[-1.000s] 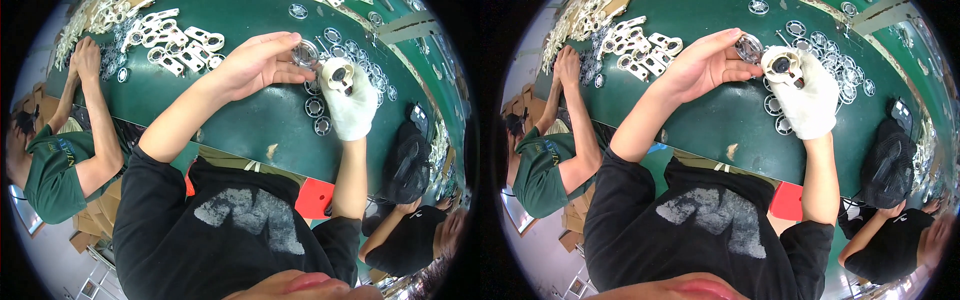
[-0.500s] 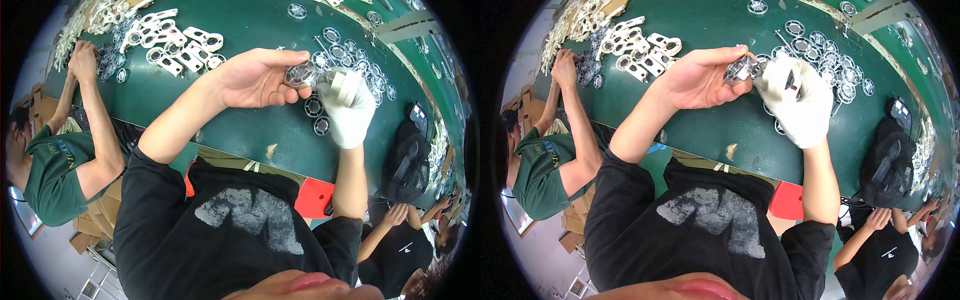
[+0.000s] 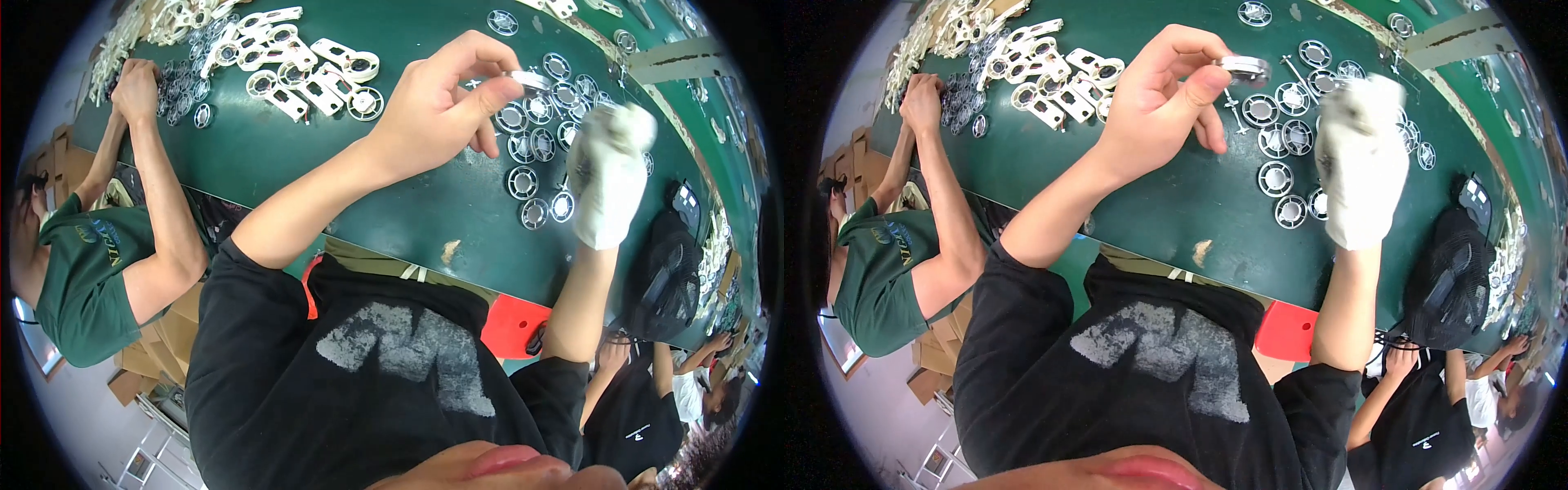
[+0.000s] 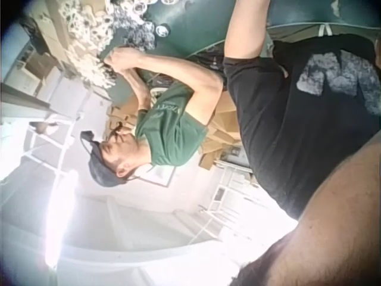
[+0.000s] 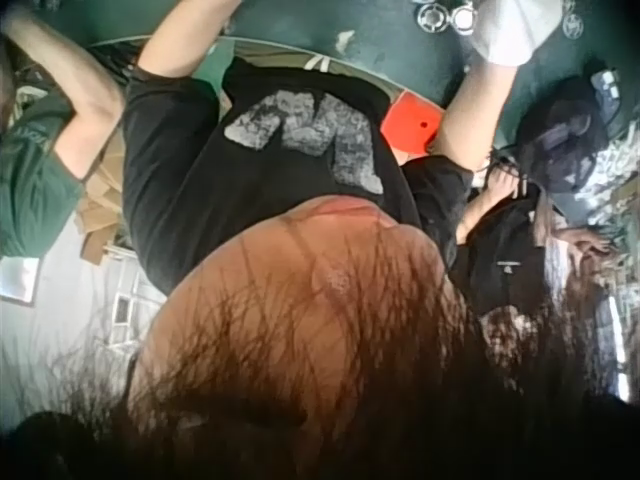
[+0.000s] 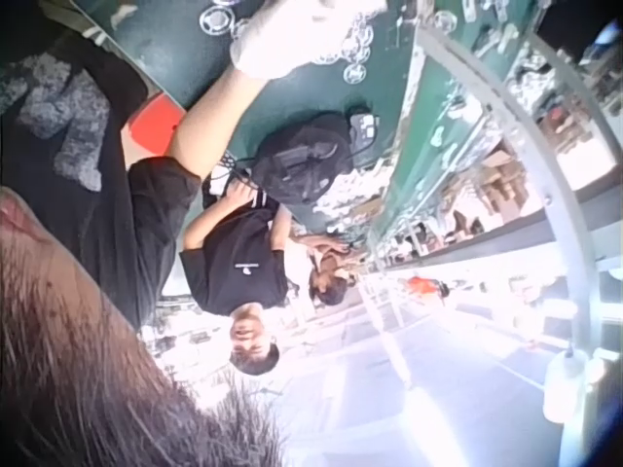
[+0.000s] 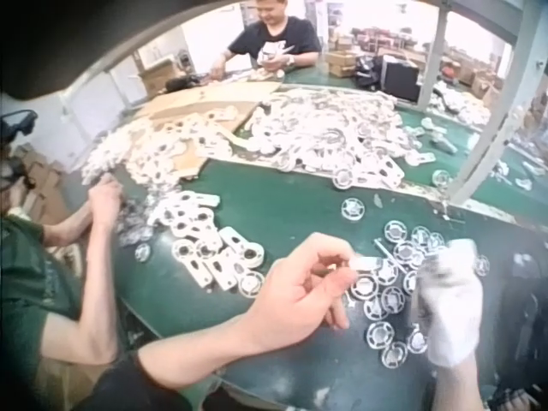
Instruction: Assembling small circular components by inserting them into frames and wiping them with a cloth.
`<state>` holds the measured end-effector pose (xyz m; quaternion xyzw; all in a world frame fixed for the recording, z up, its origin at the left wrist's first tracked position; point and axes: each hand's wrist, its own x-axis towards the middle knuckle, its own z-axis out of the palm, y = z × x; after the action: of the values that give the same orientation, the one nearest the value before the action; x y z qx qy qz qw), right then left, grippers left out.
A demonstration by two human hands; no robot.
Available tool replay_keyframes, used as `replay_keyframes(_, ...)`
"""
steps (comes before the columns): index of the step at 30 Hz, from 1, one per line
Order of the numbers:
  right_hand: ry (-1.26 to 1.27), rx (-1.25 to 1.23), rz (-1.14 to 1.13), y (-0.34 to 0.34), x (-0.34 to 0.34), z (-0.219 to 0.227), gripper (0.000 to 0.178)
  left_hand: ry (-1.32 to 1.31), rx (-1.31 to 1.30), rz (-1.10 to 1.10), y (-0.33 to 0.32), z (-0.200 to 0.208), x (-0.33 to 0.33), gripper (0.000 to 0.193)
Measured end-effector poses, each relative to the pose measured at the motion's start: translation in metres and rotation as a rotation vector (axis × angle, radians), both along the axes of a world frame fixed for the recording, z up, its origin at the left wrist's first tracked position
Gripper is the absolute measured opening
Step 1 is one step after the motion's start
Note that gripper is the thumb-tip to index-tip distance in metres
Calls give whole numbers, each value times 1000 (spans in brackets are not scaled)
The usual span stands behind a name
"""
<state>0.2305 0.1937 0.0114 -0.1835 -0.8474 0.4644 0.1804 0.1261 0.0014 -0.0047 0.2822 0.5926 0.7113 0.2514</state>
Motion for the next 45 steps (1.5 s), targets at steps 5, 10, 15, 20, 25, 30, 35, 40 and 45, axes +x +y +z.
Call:
replay_keyframes(5, -260, 293, 7, -10, -9, -14, 35, 634, 50, 61, -2, -6, -10, 30)
replay_keyframes(10, -292, 440, 22, -15, -4, -9, 30, 822, -50, 85, 1, -4, -11, 43)
replay_keyframes(15, -253, 532, 81, -20, 2, -10, 22, 886, -44, 53, 6, -13, -13, 48)
replay_keyframes(20, -281, 604, 91, -23, 2, -8, 19, 915, -76, 30, 5, -17, -14, 47)
replay_keyframes(25, -308, 623, 92, -22, 3, -10, 17, 891, -189, 20, 4, -16, -8, 47)
replay_keyframes(30, -215, 667, 67, -25, 5, -11, 17, 1005, -129, 47, 6, -20, -12, 47)
replay_keyframes(35, -197, 678, 63, -26, 6, -11, 19, 966, -106, 55, 8, -19, -7, 47)
replay_keyframes(40, -175, 483, 154, -20, 5, -10, 26, 834, -42, 37, 9, -19, -4, 47)
replay_keyframes(45, -404, -436, 397, -11, 5, 20, 32, 951, -29, -28, 3, -8, -11, 50)
